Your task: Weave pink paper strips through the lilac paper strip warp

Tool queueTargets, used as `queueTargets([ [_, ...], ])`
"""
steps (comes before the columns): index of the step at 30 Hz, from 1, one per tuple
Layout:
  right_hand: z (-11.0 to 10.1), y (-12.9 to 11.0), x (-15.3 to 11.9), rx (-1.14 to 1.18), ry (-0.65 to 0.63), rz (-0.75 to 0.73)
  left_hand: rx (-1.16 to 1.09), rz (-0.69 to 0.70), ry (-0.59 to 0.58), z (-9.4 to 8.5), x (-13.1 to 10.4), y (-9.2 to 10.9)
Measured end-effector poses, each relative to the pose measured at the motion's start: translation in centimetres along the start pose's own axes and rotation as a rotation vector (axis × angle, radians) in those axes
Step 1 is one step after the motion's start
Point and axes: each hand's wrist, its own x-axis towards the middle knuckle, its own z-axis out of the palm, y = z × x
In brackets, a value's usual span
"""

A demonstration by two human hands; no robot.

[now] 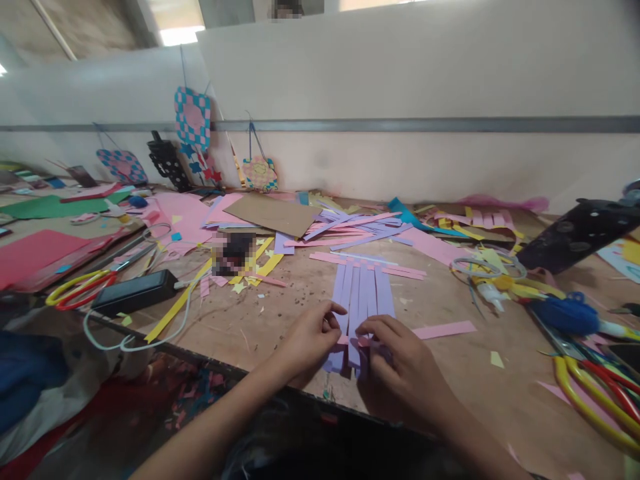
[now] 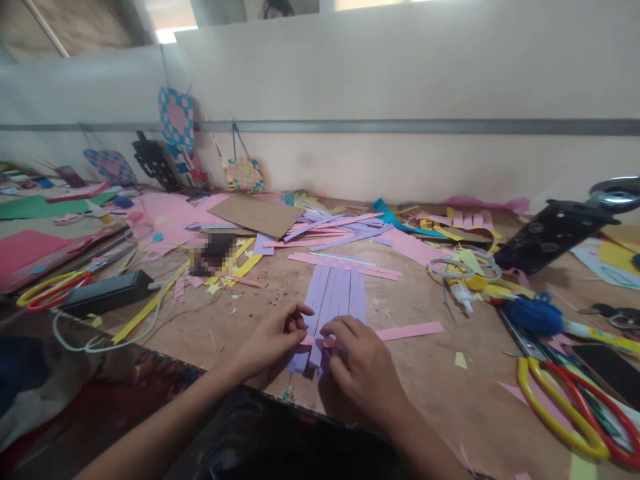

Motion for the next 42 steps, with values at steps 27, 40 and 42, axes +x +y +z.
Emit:
queueTargets([
  [27, 1.3, -0.8, 0.5, -0.063, 0.010, 0.023, 1.008, 0.358, -0.166, -3.0, -4.0, 0.9],
  [40, 2.0, -1.0, 0.7, -0.462, -0.009, -0.285, 0.283, 0.141, 0.023, -2.8, -2.2, -0.8],
  [42, 2.3, -1.3, 0.8, -0.480, -0.002, -0.280, 0.210, 0.138, 0.001, -2.5, -2.1, -1.2],
])
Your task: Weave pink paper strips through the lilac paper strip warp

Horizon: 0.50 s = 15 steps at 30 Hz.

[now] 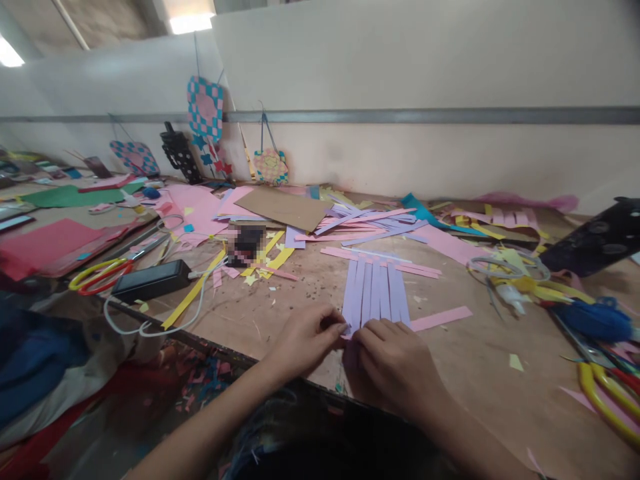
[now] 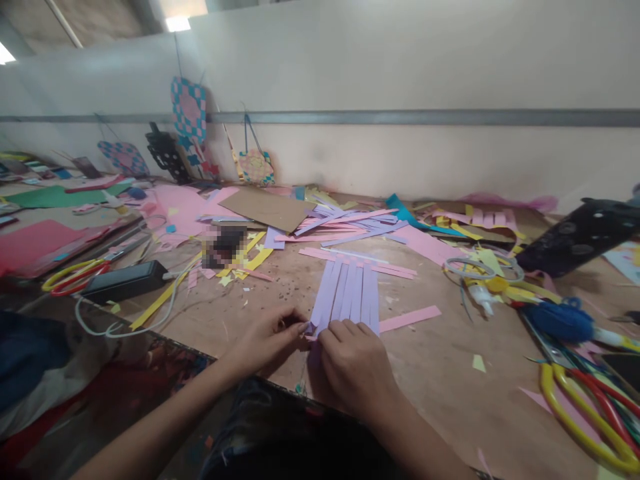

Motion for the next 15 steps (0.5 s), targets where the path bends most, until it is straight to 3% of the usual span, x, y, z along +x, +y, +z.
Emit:
queueTargets([
  [6, 0.5, -0.2, 0.3, 0.020, -0.036, 0.080, 0.063, 0.027, -0.058, -0.5, -0.5, 0.7],
  [11, 0.0, 1.1, -0.7, 0.142, -0.088, 0.162, 0.350, 0.081, 0.018, -1.7, -0.9, 1.3],
  [15, -1.2, 3.4, -2.5, 0.195, -0.018, 0.252, 0.552, 0.118, -0.032, -1.9, -1.2, 1.3],
])
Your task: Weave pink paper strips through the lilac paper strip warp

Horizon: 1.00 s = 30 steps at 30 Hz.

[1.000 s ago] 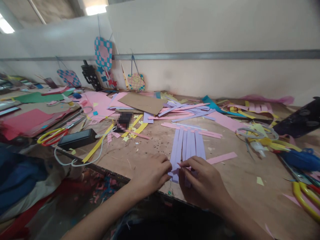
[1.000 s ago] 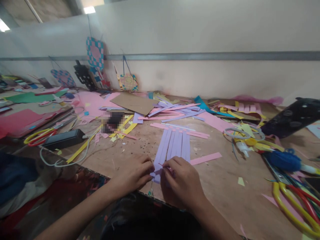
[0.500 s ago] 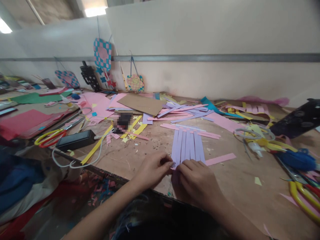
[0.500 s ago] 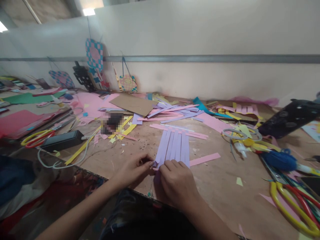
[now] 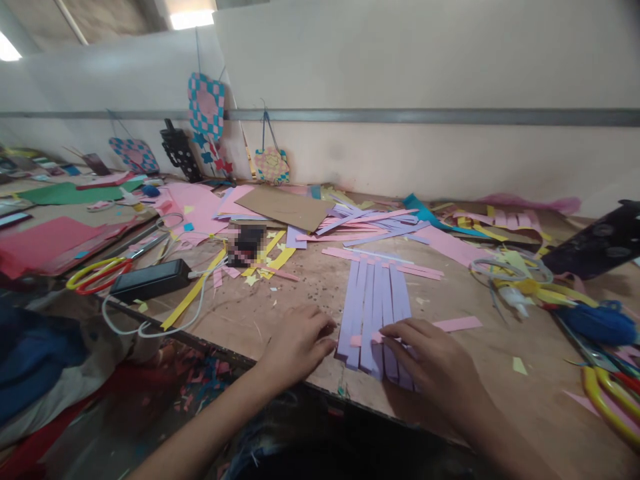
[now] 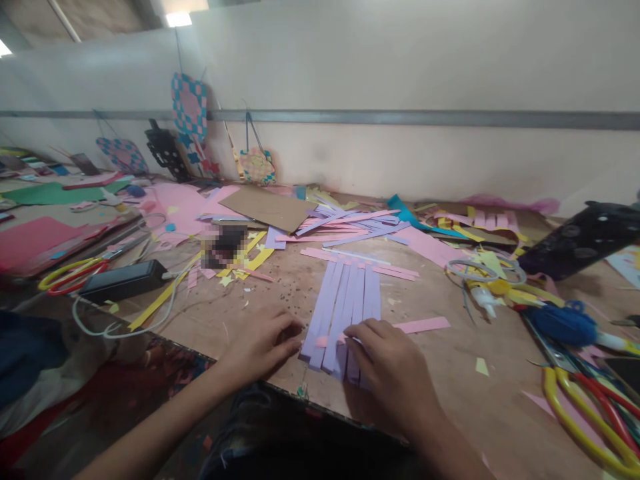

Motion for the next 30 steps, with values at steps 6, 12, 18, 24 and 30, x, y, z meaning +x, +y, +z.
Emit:
queueTargets([
  [6, -2.8, 4.0, -1.9, -0.072, 0.092, 0.012, 0.060, 0.042, -0.058, 0.4, -0.3, 0.3],
  [12, -2.5, 6.6, -4.4, -0.152, -0.014, -0.034, 0.088, 0.028, -0.032, 0.8, 0.2, 0.3],
  [18, -1.5, 6.8, -6.3, -0.261, -0.026, -0.081, 0.101, 0.006, -0.037, 0.9, 0.5, 0.4],
  [24, -1.6, 5.1, -6.5, -0.308, 0.043, -0.136, 0.140, -0.002, -0.027, 0.5, 0.4, 0.6],
  [30, -1.6, 3.0, -6.1, -0.257, 0.072, -0.112, 0.295, -0.005, 0.031, 0.0, 1.2, -0.1],
])
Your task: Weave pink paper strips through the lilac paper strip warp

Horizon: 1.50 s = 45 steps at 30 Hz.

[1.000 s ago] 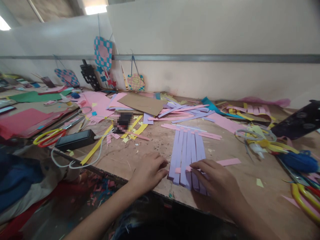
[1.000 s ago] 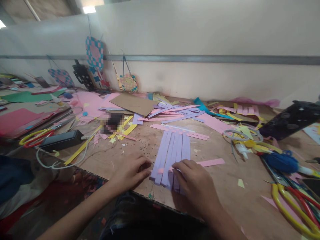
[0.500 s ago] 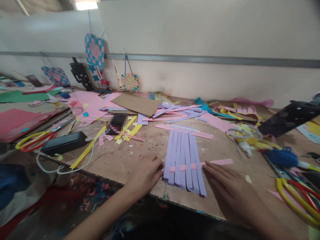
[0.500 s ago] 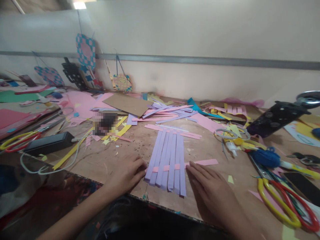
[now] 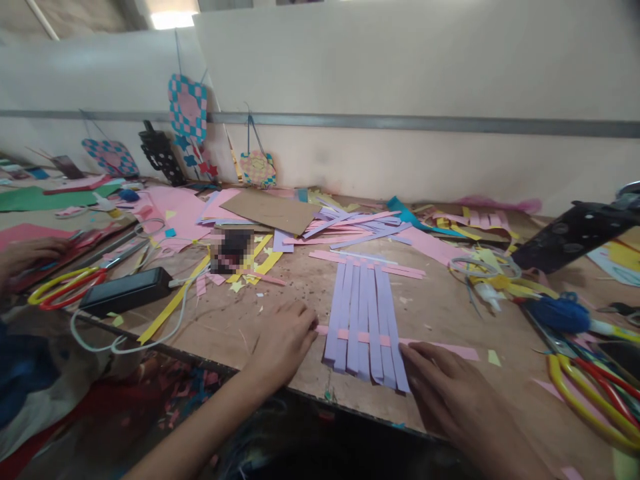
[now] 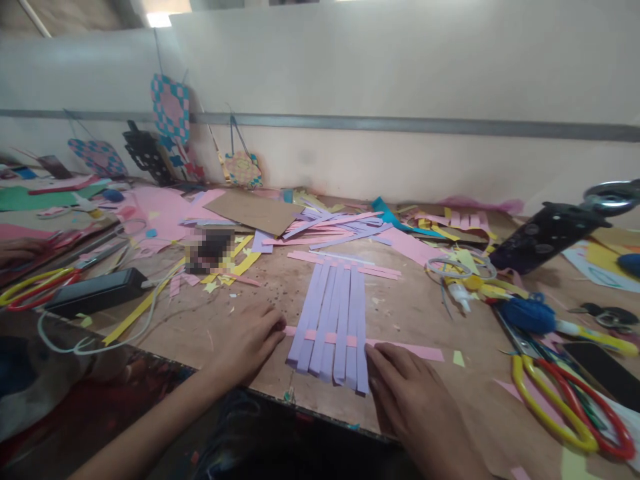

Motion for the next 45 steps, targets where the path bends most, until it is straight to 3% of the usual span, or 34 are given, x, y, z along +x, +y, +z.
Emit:
queueTargets([
  [5, -0.3, 0.0, -0.1, 0.047, -0.031, 0.023, 0.139, -0.024, 0.026, -0.9, 1.1, -0.6],
  [10, -1.1, 1.4, -1.5, 0.024, -0.100, 0.056, 0.105, 0.075, 0.075, -0.8, -0.7, 0.1],
  [13, -1.1, 2.0, -2.5, -0.011, -0.157, 0.077, 0.094, 0.162, 0.002, 0.1, -2.2, 0.1],
  [17, -0.9, 2.0, -3.0, -0.009, -0.242, 0.132, 0.153, 0.177, -0.097, 1.2, -2.9, -0.8],
  [22, -0.7, 1.6, -2.6, 0.026, -0.304, 0.191, 0.237, 0.151, -0.150, 1.6, -2.4, -1.6],
  [29, 0.1, 2.0, -2.3, 0.010, -0.259, 0.167, 0.282, 0.128, -0.143, 1.9, -1.5, -1.9],
  [37, 1.0, 2.7, -1.3, 0.006, -0.249, 0.123, 0.246, 0.048, -0.177, 0.5, -0.6, -1.5],
  [45, 0.5, 2.0, 0.5, 0.021, -0.331, 0.225, 0.296, 0.040, -0.166, 0.1, 1.2, -2.1],
])
